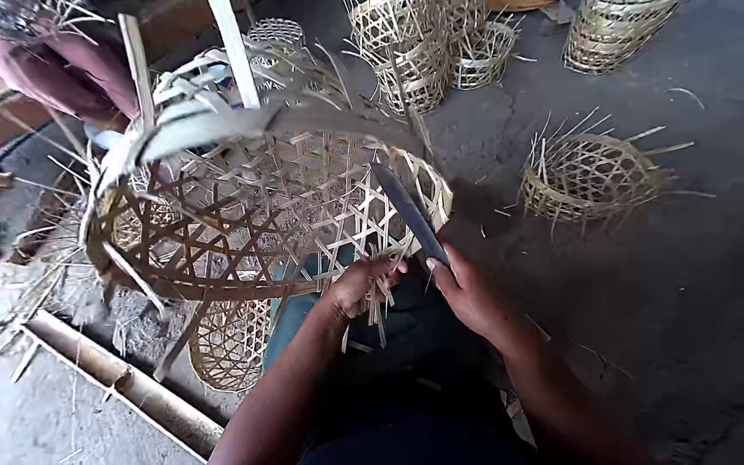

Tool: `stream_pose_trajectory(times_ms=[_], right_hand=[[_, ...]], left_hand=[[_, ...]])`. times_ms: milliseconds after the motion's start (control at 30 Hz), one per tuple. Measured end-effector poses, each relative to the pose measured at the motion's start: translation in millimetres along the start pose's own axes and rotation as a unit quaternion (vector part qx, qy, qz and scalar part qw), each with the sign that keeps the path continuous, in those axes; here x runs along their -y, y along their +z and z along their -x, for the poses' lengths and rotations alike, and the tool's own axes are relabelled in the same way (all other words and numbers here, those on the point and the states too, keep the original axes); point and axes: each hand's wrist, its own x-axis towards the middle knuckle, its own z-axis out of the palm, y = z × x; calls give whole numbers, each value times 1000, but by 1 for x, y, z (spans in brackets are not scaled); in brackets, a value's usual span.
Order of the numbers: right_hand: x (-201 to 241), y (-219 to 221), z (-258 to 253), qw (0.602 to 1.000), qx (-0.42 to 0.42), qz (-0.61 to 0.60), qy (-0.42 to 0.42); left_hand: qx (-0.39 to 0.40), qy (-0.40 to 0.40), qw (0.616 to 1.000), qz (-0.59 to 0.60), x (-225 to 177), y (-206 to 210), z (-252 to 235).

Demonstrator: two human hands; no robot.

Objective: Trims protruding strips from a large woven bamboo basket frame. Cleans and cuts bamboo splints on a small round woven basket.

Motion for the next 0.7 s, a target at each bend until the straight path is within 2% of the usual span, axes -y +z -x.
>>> stream_pose_trajectory(times_ms=[67, 133, 233, 300, 367, 433, 500, 533, 600, 667, 700], right_hand=[[-11, 8, 4, 999, 32, -11, 22], [-14, 18, 7, 998, 51, -4, 46], [-6, 27, 1, 997, 58, 15, 53], [3, 29, -12, 993, 90, 33, 68], [-1, 34, -26, 992, 103, 14, 64], [-15, 39, -32, 996, 71, -52, 33], [-23, 34, -29, 993, 32, -108, 30], [-23, 26, -26, 993, 17, -109, 35], [-19, 8, -19, 996, 4, -83, 36], [-10, -5, -12, 998, -4, -50, 31], [-4, -9, -11, 999, -8, -33, 29]], left_hand=[[26, -1, 999, 32, 3, -8, -3], [33, -4, 999, 10, 3, -10, -5], [44, -9, 996, -73, 3, -7, -8], [76, -6, 985, -158, 4, -7, -8], [92, 3, 979, -180, 6, -4, -6], [82, 43, 987, -135, 6, -4, -1], [70, 117, 984, -118, 1, -5, 12], [45, 149, 976, -152, -6, -5, 19], [-56, 166, 950, -257, -21, -3, 30], [-130, 118, 916, -360, -25, 0, 30], [-140, 91, 905, -392, -26, 1, 27]])
